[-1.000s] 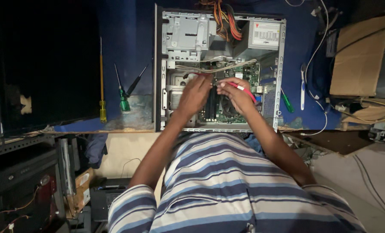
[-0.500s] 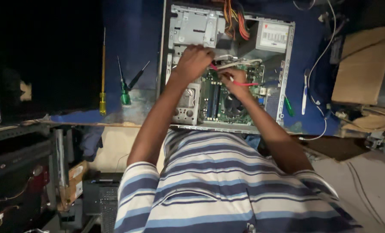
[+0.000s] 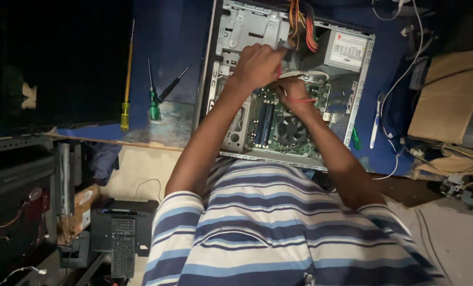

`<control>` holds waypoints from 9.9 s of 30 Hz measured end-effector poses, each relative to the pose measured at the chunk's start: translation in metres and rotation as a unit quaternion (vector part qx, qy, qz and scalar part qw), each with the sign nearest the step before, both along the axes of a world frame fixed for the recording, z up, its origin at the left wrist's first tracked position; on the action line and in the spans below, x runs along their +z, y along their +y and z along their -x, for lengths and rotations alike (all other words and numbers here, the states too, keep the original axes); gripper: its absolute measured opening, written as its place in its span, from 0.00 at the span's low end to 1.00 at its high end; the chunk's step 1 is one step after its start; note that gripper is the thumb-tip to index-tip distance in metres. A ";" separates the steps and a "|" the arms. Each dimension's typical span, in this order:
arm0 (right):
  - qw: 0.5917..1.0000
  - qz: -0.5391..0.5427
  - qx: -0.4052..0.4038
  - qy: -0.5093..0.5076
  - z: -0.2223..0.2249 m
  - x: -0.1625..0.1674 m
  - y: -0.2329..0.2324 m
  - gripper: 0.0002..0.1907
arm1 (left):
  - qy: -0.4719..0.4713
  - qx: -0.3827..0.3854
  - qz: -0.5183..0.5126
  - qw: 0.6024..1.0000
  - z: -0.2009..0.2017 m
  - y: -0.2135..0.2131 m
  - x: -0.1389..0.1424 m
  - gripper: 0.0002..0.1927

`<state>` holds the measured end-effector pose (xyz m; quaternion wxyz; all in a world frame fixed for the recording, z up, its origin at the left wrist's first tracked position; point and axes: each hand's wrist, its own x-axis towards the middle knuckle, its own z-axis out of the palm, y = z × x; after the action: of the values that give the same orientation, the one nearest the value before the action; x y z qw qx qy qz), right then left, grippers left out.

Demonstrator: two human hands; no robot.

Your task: The person works on an open desktop computer case on a workbench, unplugging and rerouting internal cables, manipulating connectors on the motherboard, and using a screwdriver on components. They occasionally brush the interior with a toothbrush and reposition the case while working.

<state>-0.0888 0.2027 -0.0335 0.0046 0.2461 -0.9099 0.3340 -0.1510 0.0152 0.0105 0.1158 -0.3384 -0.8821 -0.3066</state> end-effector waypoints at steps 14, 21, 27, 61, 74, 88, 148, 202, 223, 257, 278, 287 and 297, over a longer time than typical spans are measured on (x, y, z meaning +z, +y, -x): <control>0.989 0.126 -0.080 -0.022 -0.047 0.011 0.035 0.08 | -0.343 0.035 -0.159 0.925 -0.060 0.013 -0.020 0.03; 0.985 0.146 -0.095 -0.005 -0.032 -0.020 0.028 0.06 | -0.317 -0.074 -0.063 0.944 -0.156 0.038 -0.028 0.20; 0.982 0.145 -0.117 -0.041 0.001 -0.024 0.021 0.06 | -0.380 -0.035 -0.010 0.924 -0.160 0.026 -0.025 0.14; 0.943 -0.284 0.169 0.036 0.036 -0.013 -0.015 0.20 | -0.355 -0.082 -0.033 0.931 -0.150 0.032 -0.024 0.16; 0.961 -0.218 0.152 -0.079 0.039 -0.020 -0.011 0.14 | -0.382 -0.073 -0.061 0.919 -0.148 0.030 -0.018 0.16; 0.963 -0.217 0.141 -0.071 0.040 -0.016 -0.014 0.21 | -0.414 -0.066 -0.052 0.906 -0.141 0.025 -0.006 0.21; 0.700 0.343 -0.274 -0.563 -0.014 0.014 -0.002 0.13 | -0.187 0.104 -0.041 0.976 -0.056 0.012 0.011 0.09; 0.849 0.362 -0.356 -0.146 0.044 0.001 -0.011 0.12 | -0.246 0.039 0.063 0.966 -0.082 0.028 -0.019 0.24; 0.901 0.292 -0.321 0.009 0.045 -0.005 0.003 0.09 | -0.109 0.161 -0.072 0.978 -0.023 -0.028 0.050 0.19; 0.937 0.256 -0.236 0.000 0.050 -0.020 -0.002 0.19 | -0.096 0.195 -0.081 0.973 0.003 -0.067 0.035 0.23; 0.895 0.276 -0.349 0.020 0.053 -0.037 -0.004 0.16 | -0.173 0.194 -0.135 0.956 0.004 -0.084 0.017 0.25; 0.884 0.355 -0.304 -0.009 0.052 -0.026 -0.013 0.10 | -0.181 0.161 -0.166 0.956 0.009 -0.088 0.008 0.27; 0.905 0.306 -0.294 0.030 0.051 -0.028 -0.014 0.08 | -0.159 0.188 -0.125 0.961 0.008 -0.085 0.015 0.29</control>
<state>-0.1394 0.1886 -0.0619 0.2053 -0.0360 -0.7935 0.5718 -0.1595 -0.0699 0.0252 0.0708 -0.0964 -0.8913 -0.4373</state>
